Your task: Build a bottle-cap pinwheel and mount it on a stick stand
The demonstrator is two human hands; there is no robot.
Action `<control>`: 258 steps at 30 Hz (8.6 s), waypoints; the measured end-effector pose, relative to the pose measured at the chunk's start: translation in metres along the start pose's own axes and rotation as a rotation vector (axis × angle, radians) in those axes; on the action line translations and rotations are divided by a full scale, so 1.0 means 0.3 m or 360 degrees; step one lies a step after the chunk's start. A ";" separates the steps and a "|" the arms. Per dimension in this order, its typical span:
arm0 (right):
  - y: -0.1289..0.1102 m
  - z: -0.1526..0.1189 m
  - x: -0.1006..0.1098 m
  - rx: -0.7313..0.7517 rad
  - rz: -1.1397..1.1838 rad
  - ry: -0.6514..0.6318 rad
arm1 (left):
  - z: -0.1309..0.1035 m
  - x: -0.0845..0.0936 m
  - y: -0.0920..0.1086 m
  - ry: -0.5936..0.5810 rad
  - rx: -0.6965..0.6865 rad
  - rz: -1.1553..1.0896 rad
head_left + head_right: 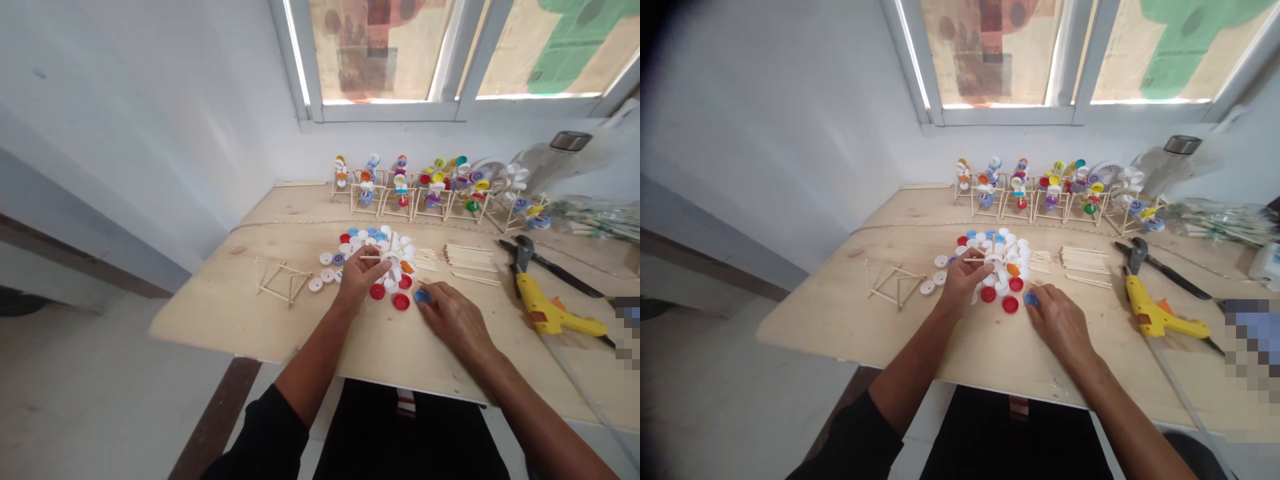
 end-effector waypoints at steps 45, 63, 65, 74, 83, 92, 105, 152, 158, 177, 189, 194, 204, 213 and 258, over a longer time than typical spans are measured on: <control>0.038 0.080 0.045 -0.0097 0.1487 0.0209 | -0.006 -0.007 -0.053 -0.0051 0.0188 0.0013; -0.009 0.060 0.082 0.0099 0.1093 0.0325 | 0.001 0.004 -0.064 -0.0037 0.0191 0.0021; -0.016 0.057 0.090 0.0134 0.1014 0.0368 | 0.001 0.004 -0.063 -0.0032 0.0190 0.0017; -0.015 0.044 0.092 0.0097 0.0796 0.0453 | -0.003 0.000 -0.064 -0.0018 0.0185 0.0014; -0.016 0.040 0.089 0.0183 0.0695 0.0578 | -0.007 -0.001 -0.068 0.0012 0.0244 0.0000; -0.045 0.037 0.116 0.0372 0.0551 0.0678 | -0.008 -0.009 -0.082 -0.0021 0.0297 -0.0013; -0.065 0.028 0.139 0.0452 0.0552 0.0751 | -0.013 -0.017 -0.074 -0.0039 0.0281 0.0008; -0.009 0.041 0.020 0.0232 0.0309 0.0291 | 0.004 0.035 -0.052 0.0027 0.0265 0.0001; 0.085 0.044 0.055 -0.0109 0.0865 0.0387 | -0.005 0.026 -0.057 -0.0047 0.0324 0.0081; 0.068 0.048 0.059 -0.0002 0.0797 0.0343 | -0.013 0.000 -0.012 -0.0069 0.0267 0.0127; 0.078 0.044 0.058 -0.0069 0.0971 0.0313 | -0.016 -0.013 -0.029 -0.0217 0.0295 0.0254; 0.055 0.043 0.044 -0.0170 0.1598 0.0039 | -0.030 -0.056 -0.042 -0.0424 0.0359 0.0243; -0.026 0.046 0.004 -0.0022 0.1683 -0.0330 | -0.044 -0.088 -0.067 -0.0591 0.0398 0.0301; -0.002 0.049 0.038 -0.0085 0.1694 -0.0107 | -0.032 -0.062 -0.077 -0.0516 0.0418 0.0242; 0.652 -0.271 0.212 -0.0309 -0.0639 0.0031 | -0.013 -0.018 -0.063 -0.0206 0.0267 0.0134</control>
Point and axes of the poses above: each hand's wrist, its own z-axis towards the middle knuckle, its own x-axis out of the back of the hand, y = z × x, the point moved 8 cm from there along z, towards the middle knuckle, and after that the axes turned 5 degrees about -y, right-handed, at the moved point
